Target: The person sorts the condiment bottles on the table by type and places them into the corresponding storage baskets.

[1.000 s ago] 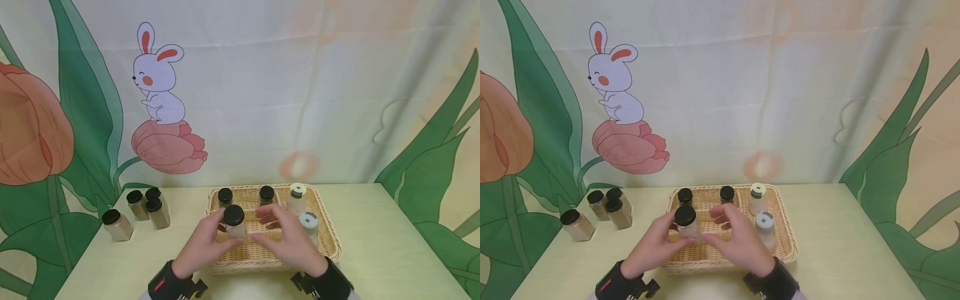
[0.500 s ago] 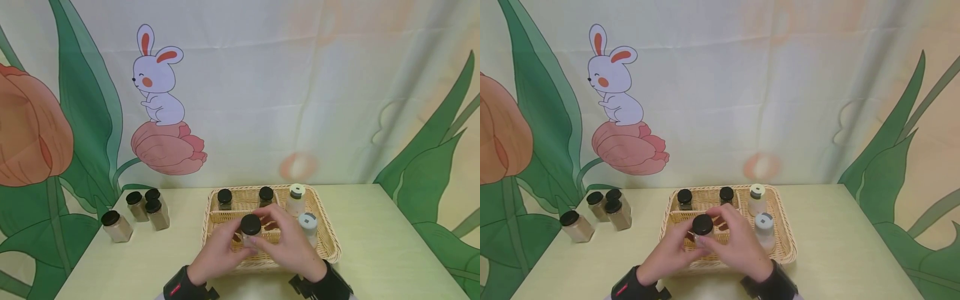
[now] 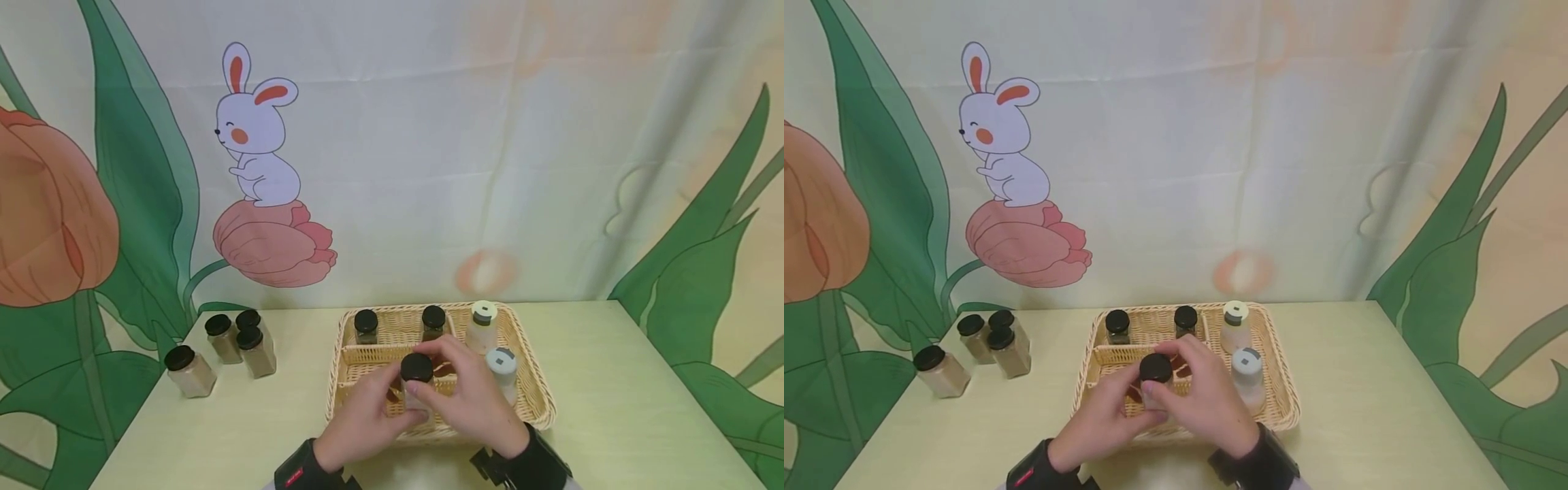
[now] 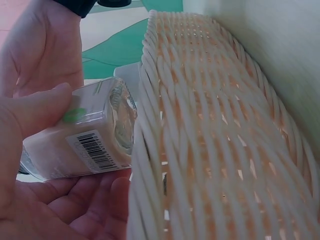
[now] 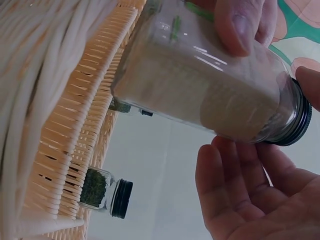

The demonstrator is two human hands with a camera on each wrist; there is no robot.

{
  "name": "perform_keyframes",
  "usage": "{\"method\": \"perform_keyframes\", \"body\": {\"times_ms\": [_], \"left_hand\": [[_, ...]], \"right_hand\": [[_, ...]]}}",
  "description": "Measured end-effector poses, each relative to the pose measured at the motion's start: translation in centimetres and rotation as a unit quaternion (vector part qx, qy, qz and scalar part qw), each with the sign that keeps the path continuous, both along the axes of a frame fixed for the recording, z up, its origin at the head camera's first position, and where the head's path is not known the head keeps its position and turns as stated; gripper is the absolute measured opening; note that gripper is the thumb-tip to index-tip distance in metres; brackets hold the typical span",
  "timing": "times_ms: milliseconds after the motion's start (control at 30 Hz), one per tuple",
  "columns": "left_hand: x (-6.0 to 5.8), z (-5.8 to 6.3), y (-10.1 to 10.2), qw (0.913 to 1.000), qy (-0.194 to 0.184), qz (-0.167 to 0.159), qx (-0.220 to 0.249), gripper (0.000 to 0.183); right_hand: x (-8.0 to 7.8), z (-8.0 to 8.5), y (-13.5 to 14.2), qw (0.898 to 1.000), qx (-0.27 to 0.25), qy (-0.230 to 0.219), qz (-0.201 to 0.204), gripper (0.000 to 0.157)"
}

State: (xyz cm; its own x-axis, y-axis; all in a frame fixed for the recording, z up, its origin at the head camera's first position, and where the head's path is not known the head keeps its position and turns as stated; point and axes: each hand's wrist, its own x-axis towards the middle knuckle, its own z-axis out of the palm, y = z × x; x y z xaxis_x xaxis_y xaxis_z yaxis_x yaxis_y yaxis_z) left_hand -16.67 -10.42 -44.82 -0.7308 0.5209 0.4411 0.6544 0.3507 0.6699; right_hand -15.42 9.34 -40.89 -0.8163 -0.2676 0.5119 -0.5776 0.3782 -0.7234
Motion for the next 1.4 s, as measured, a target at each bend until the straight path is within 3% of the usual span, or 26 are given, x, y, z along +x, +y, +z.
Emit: {"method": "perform_keyframes", "body": {"times_ms": [367,1100,1400], "left_hand": [[0.00,-0.02,-0.07,0.9997,-0.020,0.013,-0.007,0.051],[0.07,0.19,0.03,0.9986,-0.047,0.021,-0.009,0.051],[-0.02,0.02,0.05,0.9988,-0.041,0.023,-0.012,0.052]], "right_hand": [[-0.18,0.02,-0.06,0.999,-0.008,-0.035,-0.011,0.044],[-0.49,-0.25,-0.25,1.000,-0.020,0.006,-0.008,0.039],[-0.43,-0.09,-0.13,0.999,-0.030,0.016,-0.005,0.039]]}}
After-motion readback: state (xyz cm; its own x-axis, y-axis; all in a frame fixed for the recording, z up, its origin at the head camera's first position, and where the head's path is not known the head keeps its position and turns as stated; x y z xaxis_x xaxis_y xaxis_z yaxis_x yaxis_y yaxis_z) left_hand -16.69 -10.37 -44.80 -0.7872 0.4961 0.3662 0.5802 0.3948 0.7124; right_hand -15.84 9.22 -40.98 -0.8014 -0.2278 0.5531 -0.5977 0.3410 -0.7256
